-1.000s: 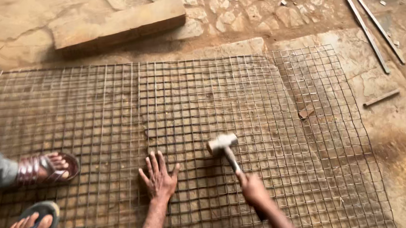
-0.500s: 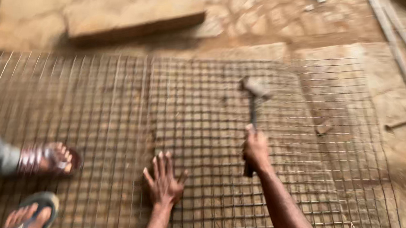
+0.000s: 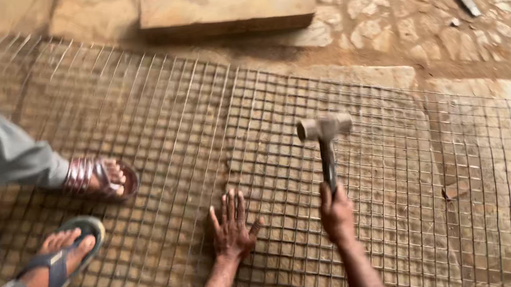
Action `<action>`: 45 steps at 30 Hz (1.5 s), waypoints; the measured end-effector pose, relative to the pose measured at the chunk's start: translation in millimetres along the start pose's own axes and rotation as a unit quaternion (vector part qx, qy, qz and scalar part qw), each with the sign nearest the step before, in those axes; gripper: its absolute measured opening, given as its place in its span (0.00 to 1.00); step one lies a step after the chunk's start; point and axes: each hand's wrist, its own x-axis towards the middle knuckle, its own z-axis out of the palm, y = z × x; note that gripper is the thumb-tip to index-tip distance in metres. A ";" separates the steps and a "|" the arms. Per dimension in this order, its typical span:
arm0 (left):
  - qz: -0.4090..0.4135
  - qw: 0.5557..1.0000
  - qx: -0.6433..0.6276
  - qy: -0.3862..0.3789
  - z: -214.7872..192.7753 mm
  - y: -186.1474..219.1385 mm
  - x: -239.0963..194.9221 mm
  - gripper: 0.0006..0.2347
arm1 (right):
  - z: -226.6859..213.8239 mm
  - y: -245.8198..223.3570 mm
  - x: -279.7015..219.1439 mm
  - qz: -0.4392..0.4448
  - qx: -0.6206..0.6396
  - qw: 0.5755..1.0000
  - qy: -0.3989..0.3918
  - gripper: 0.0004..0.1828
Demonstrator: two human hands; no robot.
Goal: The person uses a hammer to repeatedly strike a wire mesh laid on the ground, flattening and shaping it. The person moves along the mesh, striking different sections while another person stands nearby.
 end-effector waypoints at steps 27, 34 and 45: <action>-0.284 0.957 0.014 0.051 -89.2 -153.0 -34.6 0.33 | 108.7 67.5 -188.7 -0.096 -0.126 0.985 -0.070 0.21; -0.284 0.957 0.048 0.031 -93.3 -150.1 -22.2 0.36 | 108.7 -1.2 -76.4 0.147 -0.166 0.960 -0.174 0.17; -0.340 0.938 0.072 -0.007 -97.4 -159.6 -8.5 0.40 | 146.1 -26.3 -72.0 0.174 -0.123 0.969 -0.123 0.16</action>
